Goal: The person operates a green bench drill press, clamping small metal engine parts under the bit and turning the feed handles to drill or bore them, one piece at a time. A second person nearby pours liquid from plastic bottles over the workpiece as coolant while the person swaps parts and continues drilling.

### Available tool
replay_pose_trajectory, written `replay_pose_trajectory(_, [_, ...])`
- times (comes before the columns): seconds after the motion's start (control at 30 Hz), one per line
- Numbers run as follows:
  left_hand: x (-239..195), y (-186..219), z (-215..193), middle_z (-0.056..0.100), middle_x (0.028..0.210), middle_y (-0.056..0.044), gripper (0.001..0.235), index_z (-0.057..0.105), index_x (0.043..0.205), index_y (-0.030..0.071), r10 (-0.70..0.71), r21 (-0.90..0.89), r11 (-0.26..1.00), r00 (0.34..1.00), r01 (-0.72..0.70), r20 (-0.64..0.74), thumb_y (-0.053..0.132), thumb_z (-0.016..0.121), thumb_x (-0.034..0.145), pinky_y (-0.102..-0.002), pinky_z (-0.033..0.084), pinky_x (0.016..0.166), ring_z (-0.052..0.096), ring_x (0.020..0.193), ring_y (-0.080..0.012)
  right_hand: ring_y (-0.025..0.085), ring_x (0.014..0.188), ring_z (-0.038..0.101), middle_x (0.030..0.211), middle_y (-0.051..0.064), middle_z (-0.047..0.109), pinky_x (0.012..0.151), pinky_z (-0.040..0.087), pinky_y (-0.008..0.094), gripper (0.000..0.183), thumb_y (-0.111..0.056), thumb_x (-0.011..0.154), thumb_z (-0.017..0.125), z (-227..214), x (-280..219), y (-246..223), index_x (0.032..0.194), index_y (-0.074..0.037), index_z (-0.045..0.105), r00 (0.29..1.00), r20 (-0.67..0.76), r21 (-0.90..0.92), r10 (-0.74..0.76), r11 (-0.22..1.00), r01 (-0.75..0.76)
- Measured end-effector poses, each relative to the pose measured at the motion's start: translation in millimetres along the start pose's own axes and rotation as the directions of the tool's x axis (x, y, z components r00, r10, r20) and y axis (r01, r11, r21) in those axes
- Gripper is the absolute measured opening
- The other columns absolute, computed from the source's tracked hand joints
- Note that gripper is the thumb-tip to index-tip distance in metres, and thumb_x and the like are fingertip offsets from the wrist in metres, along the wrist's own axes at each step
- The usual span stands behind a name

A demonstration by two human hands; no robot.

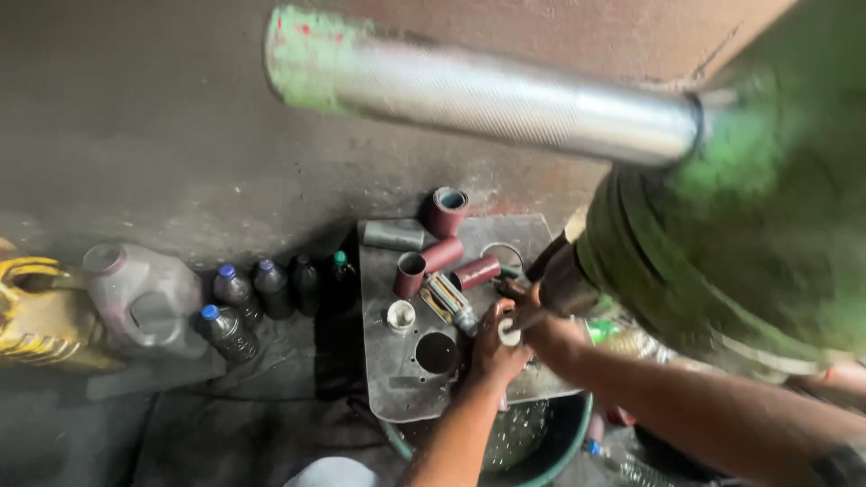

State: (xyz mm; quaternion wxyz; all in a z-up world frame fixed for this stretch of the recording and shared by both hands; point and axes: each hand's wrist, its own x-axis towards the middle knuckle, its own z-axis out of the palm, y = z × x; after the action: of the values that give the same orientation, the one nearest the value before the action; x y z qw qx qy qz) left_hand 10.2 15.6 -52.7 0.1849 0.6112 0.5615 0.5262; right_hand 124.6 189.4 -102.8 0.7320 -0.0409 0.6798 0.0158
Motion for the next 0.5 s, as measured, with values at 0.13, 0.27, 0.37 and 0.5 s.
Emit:
replay_pose_trajectory(0.13, [12.1, 9.2, -10.0, 0.072, 0.120, -0.003, 0.055, 0.069, 0.125, 0.018, 0.044, 0.095, 0.994, 0.998, -0.047, 0.037, 0.027, 0.087, 0.074, -0.047, 0.041, 0.113, 0.057, 0.127, -0.0314, 0.022, 0.115, 0.059, 0.103, 0.000, 0.072, 0.116, 0.023, 0.056, 0.031, -0.026, 0.087, 0.075, -26.4, -45.9, -3.9, 0.115, -0.013, 0.070, 0.992, -0.062, -0.026, 0.106, 0.994, -0.108])
replay_pose_trajectory(0.27, [17.8, 39.2, -30.7, 0.071, 0.125, -0.002, 0.049, 0.072, 0.121, 0.021, 0.037, 0.164, 0.985, 0.991, -0.058, 0.127, 0.026, 0.084, 0.074, -0.045, 0.044, 0.108, 0.052, 0.128, -0.0318, 0.023, 0.110, 0.061, 0.102, 0.001, 0.073, 0.111, 0.028, 0.056, 0.030, -0.026, 0.087, 0.076, -23.7, -62.9, -12.9, 0.115, -0.013, 0.071, 0.970, -0.120, -0.022, 0.212, 0.976, -0.216])
replay_pose_trajectory(0.37, [7.9, 41.4, -33.6, 0.070, 0.121, -0.006, 0.046, 0.070, 0.121, 0.019, 0.004, 0.201, 0.979, 0.985, -0.039, 0.171, 0.031, 0.082, 0.078, -0.048, 0.042, 0.103, 0.053, 0.123, -0.0341, 0.024, 0.106, 0.062, 0.102, 0.002, 0.074, 0.107, 0.031, 0.056, 0.030, -0.025, 0.087, 0.076, -24.9, -76.9, -32.1, 0.114, -0.013, 0.072, 0.947, -0.164, -0.006, 0.275, 0.960, -0.280])
replay_pose_trajectory(0.5, [19.7, 40.8, -45.2, 0.072, 0.114, -0.007, 0.037, 0.071, 0.119, 0.018, 0.170, 0.146, 0.971, 0.974, -0.192, 0.152, 0.031, 0.075, 0.085, -0.049, 0.042, 0.108, 0.065, 0.114, -0.0299, 0.025, 0.102, 0.064, 0.101, 0.003, 0.075, 0.101, 0.036, 0.057, 0.029, -0.025, 0.087, 0.076, -16.7, -94.4, -37.7, 0.113, -0.013, 0.073, 0.901, -0.218, 0.009, 0.376, 0.924, -0.383])
